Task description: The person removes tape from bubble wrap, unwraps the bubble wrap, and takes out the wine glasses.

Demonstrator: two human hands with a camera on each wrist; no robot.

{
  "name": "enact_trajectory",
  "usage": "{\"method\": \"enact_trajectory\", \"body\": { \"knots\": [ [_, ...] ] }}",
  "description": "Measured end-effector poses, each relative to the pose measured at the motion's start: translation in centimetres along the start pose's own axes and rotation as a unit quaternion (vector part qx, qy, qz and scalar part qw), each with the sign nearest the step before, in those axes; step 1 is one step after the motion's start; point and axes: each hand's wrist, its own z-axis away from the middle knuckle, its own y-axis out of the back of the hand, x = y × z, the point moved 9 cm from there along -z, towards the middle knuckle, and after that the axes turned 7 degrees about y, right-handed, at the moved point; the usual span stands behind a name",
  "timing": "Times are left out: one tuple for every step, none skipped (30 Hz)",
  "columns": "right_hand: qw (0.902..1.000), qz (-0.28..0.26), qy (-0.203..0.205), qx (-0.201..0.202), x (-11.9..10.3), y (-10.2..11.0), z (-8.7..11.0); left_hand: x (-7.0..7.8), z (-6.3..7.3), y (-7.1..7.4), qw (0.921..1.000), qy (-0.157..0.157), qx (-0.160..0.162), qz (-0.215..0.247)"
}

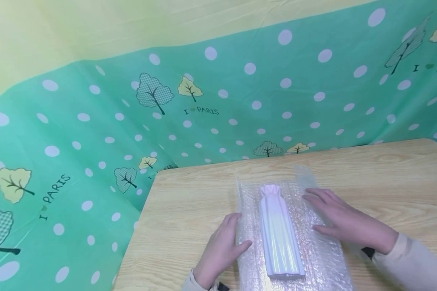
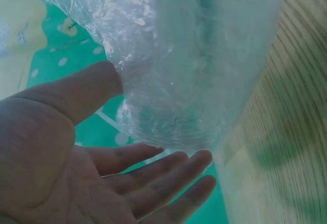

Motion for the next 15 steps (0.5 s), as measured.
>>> {"method": "enact_trajectory", "body": {
  "knots": [
    [1.0, 0.002, 0.0, 0.0, 0.1, 0.0, 0.0, -0.1, 0.0, 0.0, 1.0, 0.002, 0.0, 0.0],
    [1.0, 0.002, 0.001, 0.001, 0.1, 0.0, 0.1, -0.2, 0.0, 0.0, 1.0, 0.003, -0.001, -0.001],
    [1.0, 0.003, 0.001, 0.001, 0.2, 0.1, 0.1, -0.2, 0.0, 0.1, 1.0, 0.004, 0.0, -0.001],
    [1.0, 0.003, 0.001, 0.001, 0.3, 0.1, 0.2, -0.3, 0.0, 0.1, 1.0, 0.004, 0.0, -0.002],
    [1.0, 0.002, -0.001, 0.0, 0.4, 0.1, 0.3, -0.3, 0.0, 0.1, 1.0, 0.004, 0.0, -0.004],
    [1.0, 0.001, -0.002, 0.0, 0.5, 0.1, 0.3, -0.4, 0.0, 0.2, 1.0, 0.003, 0.0, -0.005],
    [1.0, -0.001, -0.004, -0.001, 0.6, 0.1, 0.4, -0.4, 0.0, 0.2, 1.0, 0.004, 0.0, -0.004],
    [1.0, -0.002, -0.005, -0.003, 0.6, 0.1, 0.4, -0.4, 0.0, 0.2, 1.0, 0.003, -0.001, -0.001],
    [1.0, -0.003, -0.006, -0.004, 0.7, 0.1, 0.5, -0.4, 0.0, 0.2, 1.0, 0.003, -0.002, 0.0],
    [0.9999, -0.004, -0.008, -0.006, 0.8, 0.0, 0.5, -0.4, 0.0, 0.2, 1.0, 0.004, -0.004, 0.003],
    [0.9999, -0.006, -0.01, -0.008, 0.9, 0.0, 0.6, -0.4, -0.1, 0.2, 1.0, 0.006, -0.005, 0.006],
    [0.9999, -0.007, -0.012, -0.01, 0.9, 0.0, 0.6, -0.5, -0.1, 0.3, 0.9999, 0.008, -0.005, 0.01],
    [0.9997, -0.01, -0.015, -0.013, 1.0, 0.0, 0.6, -0.5, 0.0, 0.3, 0.9999, 0.009, -0.006, 0.013],
    [0.9997, -0.011, -0.018, -0.016, 1.1, 0.0, 0.6, -0.5, 0.0, 0.4, 0.9998, 0.011, -0.006, 0.015],
    [0.9996, -0.012, -0.02, -0.017, 1.2, 0.0, 0.7, -0.6, 0.0, 0.4, 0.9998, 0.013, -0.007, 0.016]
  ]
}}
